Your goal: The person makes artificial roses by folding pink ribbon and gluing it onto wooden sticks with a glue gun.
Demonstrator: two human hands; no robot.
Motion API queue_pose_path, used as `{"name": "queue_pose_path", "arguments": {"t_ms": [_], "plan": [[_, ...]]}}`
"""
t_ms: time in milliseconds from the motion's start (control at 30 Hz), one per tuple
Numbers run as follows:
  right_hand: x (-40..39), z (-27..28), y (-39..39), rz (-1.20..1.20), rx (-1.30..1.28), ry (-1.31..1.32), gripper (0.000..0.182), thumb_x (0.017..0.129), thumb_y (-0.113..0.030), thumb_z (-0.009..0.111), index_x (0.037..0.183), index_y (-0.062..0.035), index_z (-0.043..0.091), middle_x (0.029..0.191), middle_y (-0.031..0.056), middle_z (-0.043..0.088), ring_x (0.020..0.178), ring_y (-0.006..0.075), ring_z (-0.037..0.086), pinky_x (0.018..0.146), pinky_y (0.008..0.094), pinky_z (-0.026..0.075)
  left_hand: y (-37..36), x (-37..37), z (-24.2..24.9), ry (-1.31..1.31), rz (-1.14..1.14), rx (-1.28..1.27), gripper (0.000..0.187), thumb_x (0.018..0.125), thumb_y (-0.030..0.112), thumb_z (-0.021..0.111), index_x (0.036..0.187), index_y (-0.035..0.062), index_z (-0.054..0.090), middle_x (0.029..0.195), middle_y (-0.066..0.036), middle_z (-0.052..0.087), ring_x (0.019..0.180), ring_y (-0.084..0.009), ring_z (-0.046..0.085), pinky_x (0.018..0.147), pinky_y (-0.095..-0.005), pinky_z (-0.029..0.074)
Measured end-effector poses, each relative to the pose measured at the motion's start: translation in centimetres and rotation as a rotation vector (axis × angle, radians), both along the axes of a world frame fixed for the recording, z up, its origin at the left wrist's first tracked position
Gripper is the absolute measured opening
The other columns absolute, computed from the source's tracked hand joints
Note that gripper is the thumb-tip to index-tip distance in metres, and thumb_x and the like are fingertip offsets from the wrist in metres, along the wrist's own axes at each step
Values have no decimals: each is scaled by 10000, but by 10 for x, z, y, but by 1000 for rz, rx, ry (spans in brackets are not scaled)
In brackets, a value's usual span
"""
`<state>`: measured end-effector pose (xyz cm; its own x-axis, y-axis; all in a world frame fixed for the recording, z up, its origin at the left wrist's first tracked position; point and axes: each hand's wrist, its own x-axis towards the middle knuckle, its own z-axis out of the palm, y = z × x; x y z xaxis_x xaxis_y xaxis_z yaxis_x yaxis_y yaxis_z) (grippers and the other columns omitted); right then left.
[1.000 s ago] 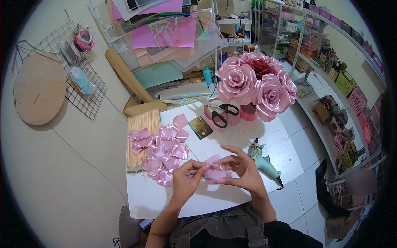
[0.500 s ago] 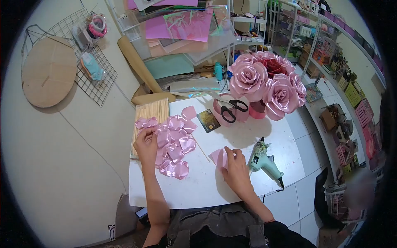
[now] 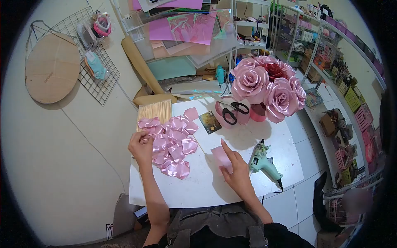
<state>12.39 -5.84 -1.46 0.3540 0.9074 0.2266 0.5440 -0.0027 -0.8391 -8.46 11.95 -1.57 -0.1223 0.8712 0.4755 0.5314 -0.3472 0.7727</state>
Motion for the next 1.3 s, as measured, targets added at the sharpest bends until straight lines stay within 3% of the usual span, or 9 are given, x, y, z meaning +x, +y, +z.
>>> {"name": "queue_pose_path", "arguments": {"t_ms": [233, 333, 533, 600, 833, 933, 1100, 1233, 1300], "plan": [[2, -17, -2, 41, 98, -144, 524, 661, 12, 598, 1159, -104, 486, 986, 176, 524, 798, 312, 551, 675, 333, 455, -2, 0, -2, -28, -101, 51, 129, 682, 6, 637, 807, -25, 634, 742, -80, 607, 581, -119, 559, 554, -232, 464], [3, -16, -3, 50, 85, -31, 456, 672, -7, 604, 1114, -50, 506, 1016, 164, 526, 814, 297, 565, 669, 312, 477, -5, -1, 4, -122, -151, -211, 179, 777, 133, 584, 890, 4, 634, 829, -102, 608, 672, -142, 555, 646, -262, 448], [5, -11, -6, 143, 137, 121, 469, 667, -35, 631, 1117, -41, 500, 1020, 137, 536, 862, 240, 571, 674, 293, 506, -24, 7, 35, 467, 25, 300, 401, 862, 225, 466, 1221, 48, 431, 1126, -148, 521, 917, -168, 492, 815, -279, 365], [5, -9, -7, 156, 122, 126, 471, 667, -35, 631, 1120, -45, 499, 1025, 132, 536, 871, 238, 569, 687, 293, 504, -25, 8, 36, -199, -452, 148, 455, 864, 221, 458, 1278, 67, 351, 1174, -146, 491, 936, -173, 501, 827, -272, 369], [5, -2, -6, 200, 131, 63, 501, 659, -31, 624, 1141, -69, 491, 1032, 116, 541, 872, 225, 562, 687, 284, 476, -8, -1, 70, -375, -778, -329, 422, 865, 168, 447, 1262, 46, 369, 1155, -135, 503, 996, -147, 488, 862, -259, 367], [7, 4, -7, 223, 143, 82, 514, 643, -32, 600, 1140, -49, 469, 1017, 169, 530, 917, 335, 528, 794, 349, 421, 2, 4, 99, 123, -956, -258, 432, 869, 247, 437, 1249, 48, 389, 1132, -120, 515, 900, -140, 543, 790, -249, 416], [15, 1, -10, 180, 162, 63, 515, 650, -37, 611, 1145, -60, 474, 1040, 145, 535, 896, 283, 544, 747, 315, 438, 16, 13, 146, 563, -1133, -467, 361, 849, 175, 474, 1183, 39, 469, 1047, -56, 562, 660, -84, 519, 628, -224, 445], [16, 5, -11, 193, 180, 53, 508, 657, -58, 629, 1144, -75, 485, 1062, 122, 540, 907, 233, 557, 719, 283, 449, 22, 32, 167, 628, -1160, -385, 351, 853, 221, 464, 1157, 50, 499, 1013, -48, 573, 598, -74, 485, 554, -224, 446], [18, 8, -9, 195, 162, 46, 507, 656, -61, 631, 1142, -81, 488, 1063, 120, 540, 930, 233, 551, 730, 285, 448, 20, 36, 187, 576, -987, -436, 356, 854, 264, 481, 1135, 48, 511, 787, -51, 583, 521, -97, 498, 526, -223, 450]]}}
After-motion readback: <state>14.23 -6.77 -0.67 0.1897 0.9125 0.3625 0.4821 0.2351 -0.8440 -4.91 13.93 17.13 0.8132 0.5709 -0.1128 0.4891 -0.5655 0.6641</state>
